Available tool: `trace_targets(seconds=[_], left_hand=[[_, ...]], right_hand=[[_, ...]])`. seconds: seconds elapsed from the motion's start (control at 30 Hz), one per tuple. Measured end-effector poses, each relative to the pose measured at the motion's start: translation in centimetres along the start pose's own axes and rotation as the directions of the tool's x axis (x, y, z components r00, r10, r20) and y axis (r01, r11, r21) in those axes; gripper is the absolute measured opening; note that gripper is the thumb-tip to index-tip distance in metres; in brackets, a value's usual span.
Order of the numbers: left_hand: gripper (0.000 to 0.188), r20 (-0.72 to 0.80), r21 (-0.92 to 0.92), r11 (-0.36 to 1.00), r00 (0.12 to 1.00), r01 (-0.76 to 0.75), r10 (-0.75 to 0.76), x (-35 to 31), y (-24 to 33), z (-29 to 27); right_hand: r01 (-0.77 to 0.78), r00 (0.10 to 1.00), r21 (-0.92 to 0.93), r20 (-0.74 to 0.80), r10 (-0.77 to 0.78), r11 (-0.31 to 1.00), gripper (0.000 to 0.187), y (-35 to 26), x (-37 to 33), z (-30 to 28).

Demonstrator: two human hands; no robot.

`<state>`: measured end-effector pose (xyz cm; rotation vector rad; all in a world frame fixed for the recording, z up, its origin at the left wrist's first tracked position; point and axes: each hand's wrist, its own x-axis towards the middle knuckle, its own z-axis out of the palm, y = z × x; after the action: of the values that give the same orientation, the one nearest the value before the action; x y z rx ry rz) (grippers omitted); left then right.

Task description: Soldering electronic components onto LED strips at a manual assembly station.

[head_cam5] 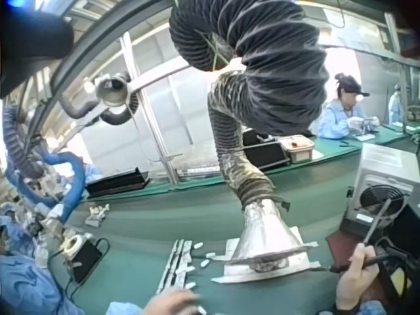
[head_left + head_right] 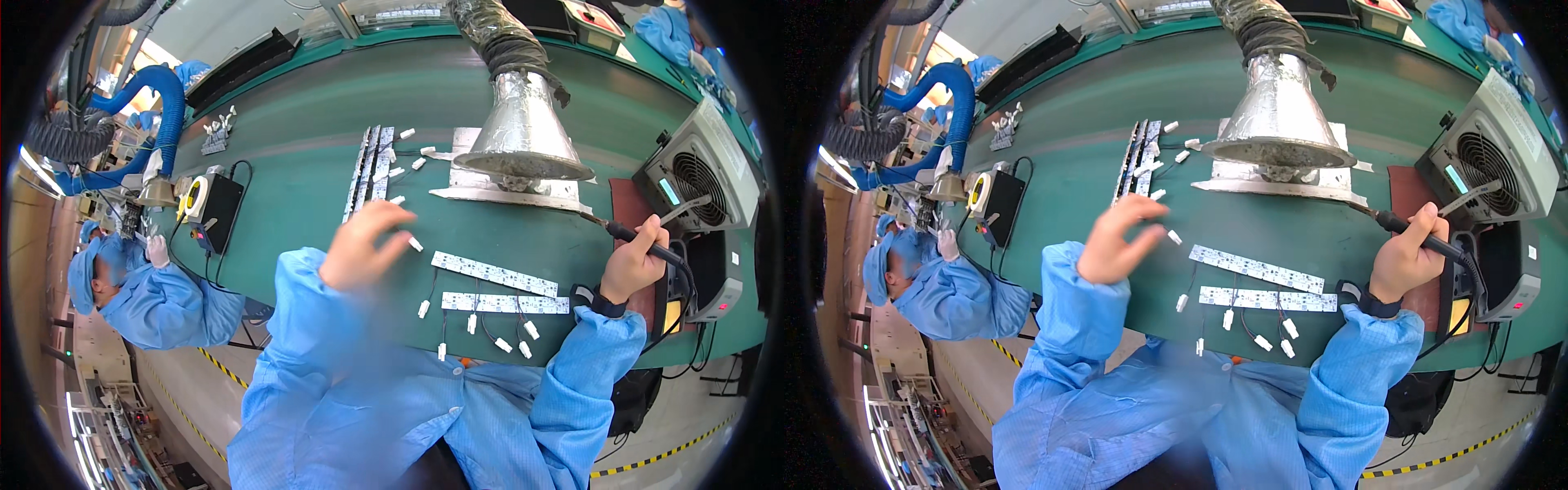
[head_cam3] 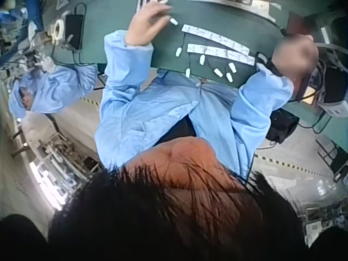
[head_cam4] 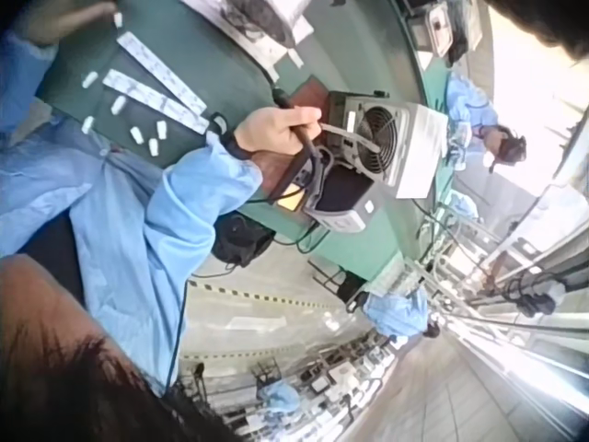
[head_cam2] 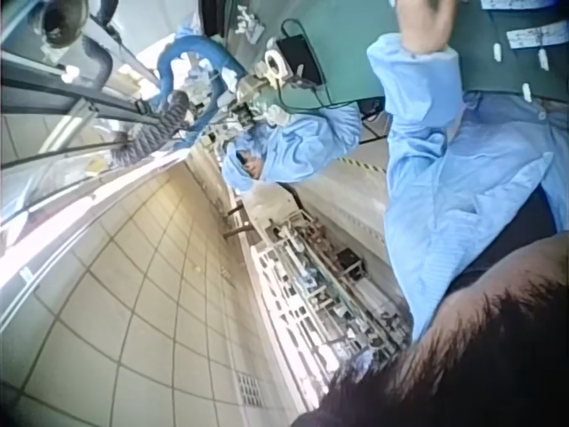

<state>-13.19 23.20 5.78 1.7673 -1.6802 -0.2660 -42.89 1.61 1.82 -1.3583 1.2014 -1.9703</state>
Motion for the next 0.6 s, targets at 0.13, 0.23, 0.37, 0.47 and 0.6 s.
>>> trace_targets(seconds=[0.13,0.23,0.37,0.47,0.6], left_hand=[[0.045,0.402,0.013,0.989,0.906,-0.149,0.131,1.8,2.9,3.7],[0.041,0.477,0.080,0.984,0.873,-0.158,0.102,3.3,2.6,4.7],[0.032,0.530,-0.180,0.984,0.844,0.010,0.089,4.8,1.5,4.0],[0.029,0.387,-0.309,0.944,0.922,0.117,0.013,5.2,1.0,4.8],[0.036,0.495,-0.525,0.710,0.847,0.469,-0.194,5.6,2.4,6.2]], right_hand=[[0.024,1.000,0.006,-0.009,-0.024,1.000,0.038,0.2,0.0,-0.1],[0.006,1.000,0.004,0.000,-0.006,1.000,0.038,0.1,0.0,-0.3],[0.002,1.000,0.017,-0.027,-0.002,1.000,0.037,-0.7,0.1,-0.4],[0.055,0.996,0.004,-0.066,-0.055,0.998,0.036,-1.4,0.2,-0.5],[0.125,0.989,0.085,-0.094,-0.117,0.989,0.034,-2.3,-0.7,-0.3]])
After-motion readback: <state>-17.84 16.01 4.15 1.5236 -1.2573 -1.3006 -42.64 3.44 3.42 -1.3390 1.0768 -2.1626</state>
